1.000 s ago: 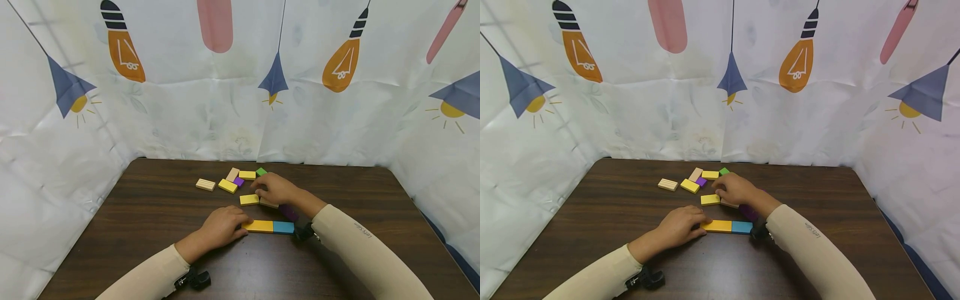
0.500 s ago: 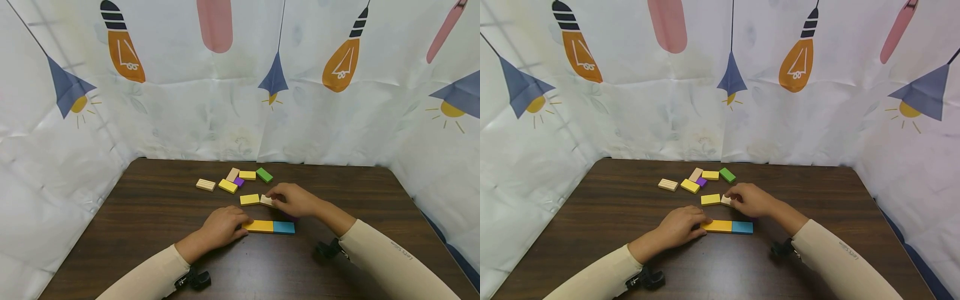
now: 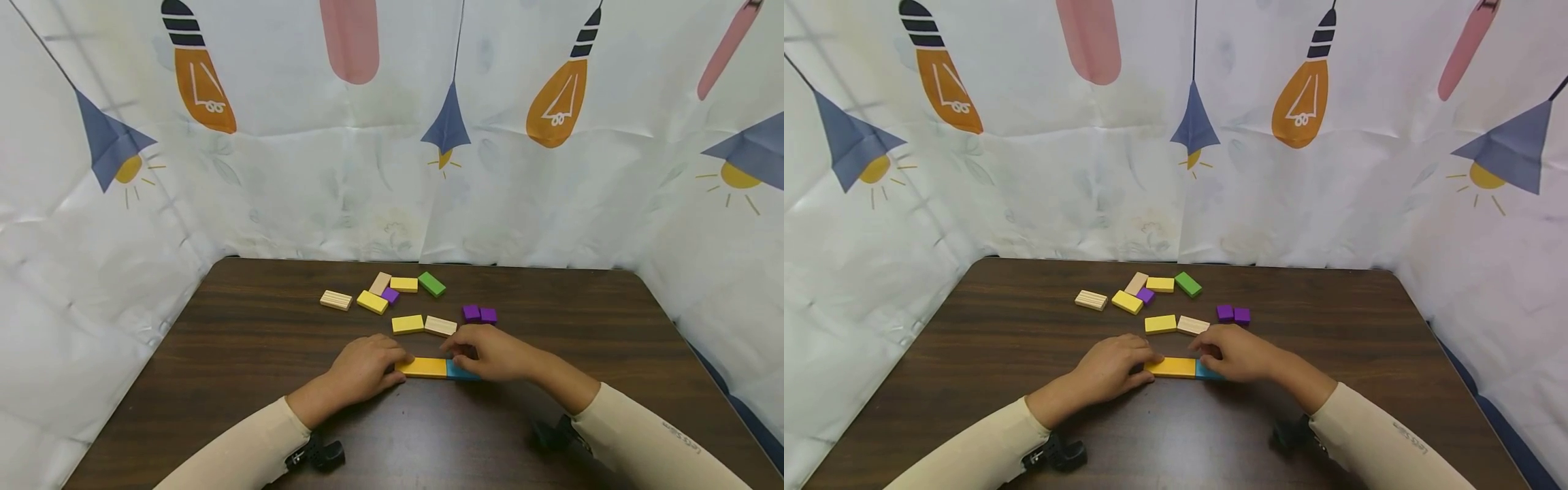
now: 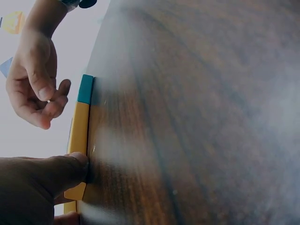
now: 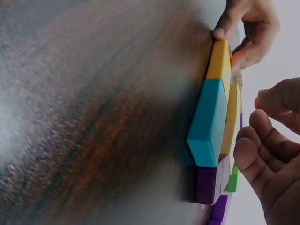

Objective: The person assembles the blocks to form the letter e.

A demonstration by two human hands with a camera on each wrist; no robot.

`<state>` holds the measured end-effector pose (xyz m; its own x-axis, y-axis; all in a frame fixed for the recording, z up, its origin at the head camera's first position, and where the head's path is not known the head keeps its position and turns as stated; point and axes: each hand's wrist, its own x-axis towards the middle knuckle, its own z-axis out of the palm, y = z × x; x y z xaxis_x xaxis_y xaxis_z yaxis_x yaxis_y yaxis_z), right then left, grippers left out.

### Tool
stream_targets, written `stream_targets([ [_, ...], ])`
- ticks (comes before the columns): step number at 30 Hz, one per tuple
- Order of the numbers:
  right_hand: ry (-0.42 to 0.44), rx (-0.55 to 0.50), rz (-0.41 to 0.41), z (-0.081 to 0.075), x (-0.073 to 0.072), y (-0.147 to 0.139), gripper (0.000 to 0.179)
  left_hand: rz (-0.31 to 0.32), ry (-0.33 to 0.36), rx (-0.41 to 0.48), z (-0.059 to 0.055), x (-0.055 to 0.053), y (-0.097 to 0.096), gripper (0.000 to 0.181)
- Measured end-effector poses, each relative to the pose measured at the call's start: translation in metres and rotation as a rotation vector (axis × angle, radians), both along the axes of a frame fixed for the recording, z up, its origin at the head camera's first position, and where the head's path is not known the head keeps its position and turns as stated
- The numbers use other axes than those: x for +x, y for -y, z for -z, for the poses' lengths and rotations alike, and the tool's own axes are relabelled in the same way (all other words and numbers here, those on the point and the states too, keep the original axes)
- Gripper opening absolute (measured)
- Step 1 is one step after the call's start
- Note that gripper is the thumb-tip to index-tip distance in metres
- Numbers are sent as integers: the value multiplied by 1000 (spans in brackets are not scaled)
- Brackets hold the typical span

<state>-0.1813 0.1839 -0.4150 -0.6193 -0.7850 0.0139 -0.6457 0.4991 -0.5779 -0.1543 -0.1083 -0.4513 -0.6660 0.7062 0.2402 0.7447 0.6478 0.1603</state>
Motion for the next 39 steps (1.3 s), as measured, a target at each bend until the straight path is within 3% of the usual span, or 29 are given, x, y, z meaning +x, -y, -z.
stream_targets([
  [26, 2, 20, -36, 17, 13, 1, 26, -7, 15, -32, -4, 1, -3, 26],
  [33, 21, 42, -11, 18, 13, 2, 30, -12, 64, -79, -7, 0, 0, 37],
  [39, 16, 48, 1, 20, 14, 2, 33, -57, 82, -19, -9, -5, 8, 42],
])
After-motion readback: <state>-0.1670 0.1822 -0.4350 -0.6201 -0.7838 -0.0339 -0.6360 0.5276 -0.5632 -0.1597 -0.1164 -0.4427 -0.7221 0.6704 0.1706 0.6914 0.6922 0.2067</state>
